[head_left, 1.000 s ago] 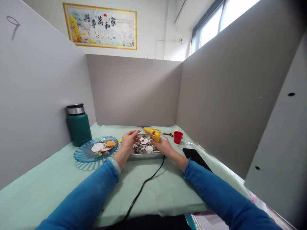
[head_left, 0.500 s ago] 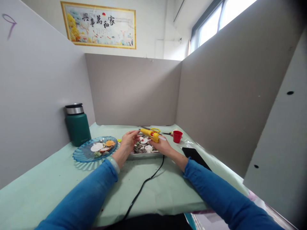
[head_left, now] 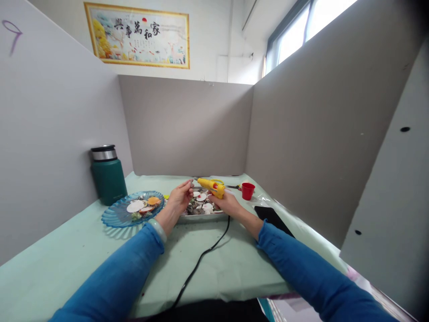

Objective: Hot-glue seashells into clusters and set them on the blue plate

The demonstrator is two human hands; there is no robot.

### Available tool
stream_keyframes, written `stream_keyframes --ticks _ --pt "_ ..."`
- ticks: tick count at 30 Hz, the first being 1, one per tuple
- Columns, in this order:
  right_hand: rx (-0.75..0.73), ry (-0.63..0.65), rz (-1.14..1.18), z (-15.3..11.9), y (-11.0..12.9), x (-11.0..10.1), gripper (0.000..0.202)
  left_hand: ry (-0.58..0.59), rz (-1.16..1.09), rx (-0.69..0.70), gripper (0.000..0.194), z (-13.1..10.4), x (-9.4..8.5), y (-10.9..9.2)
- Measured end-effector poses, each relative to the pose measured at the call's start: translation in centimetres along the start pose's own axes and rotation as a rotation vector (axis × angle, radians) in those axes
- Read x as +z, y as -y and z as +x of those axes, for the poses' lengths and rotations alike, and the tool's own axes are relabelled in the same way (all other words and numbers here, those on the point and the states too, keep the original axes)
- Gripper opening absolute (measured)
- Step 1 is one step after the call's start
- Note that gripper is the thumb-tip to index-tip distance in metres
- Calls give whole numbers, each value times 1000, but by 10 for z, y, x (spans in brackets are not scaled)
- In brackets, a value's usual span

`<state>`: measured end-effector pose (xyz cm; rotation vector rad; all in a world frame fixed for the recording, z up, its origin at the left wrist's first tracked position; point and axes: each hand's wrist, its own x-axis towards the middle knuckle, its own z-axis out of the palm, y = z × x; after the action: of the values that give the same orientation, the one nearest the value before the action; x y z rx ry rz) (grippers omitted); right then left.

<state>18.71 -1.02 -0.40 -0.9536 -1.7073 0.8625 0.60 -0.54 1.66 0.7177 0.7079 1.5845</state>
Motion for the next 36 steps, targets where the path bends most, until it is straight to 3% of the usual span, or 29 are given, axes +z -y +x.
stream_keyframes --ticks 11,19,36 --pt "-35 223 214 -2 5 -10 30 158 -22 -91 12 -3 -2 -3" --pt "-74 304 297 -3 8 -16 32 244 -20 -113 14 -5 -4 -3" --pt "-45 343 305 -4 14 -17 27 322 -52 -77 14 -12 1 -5"
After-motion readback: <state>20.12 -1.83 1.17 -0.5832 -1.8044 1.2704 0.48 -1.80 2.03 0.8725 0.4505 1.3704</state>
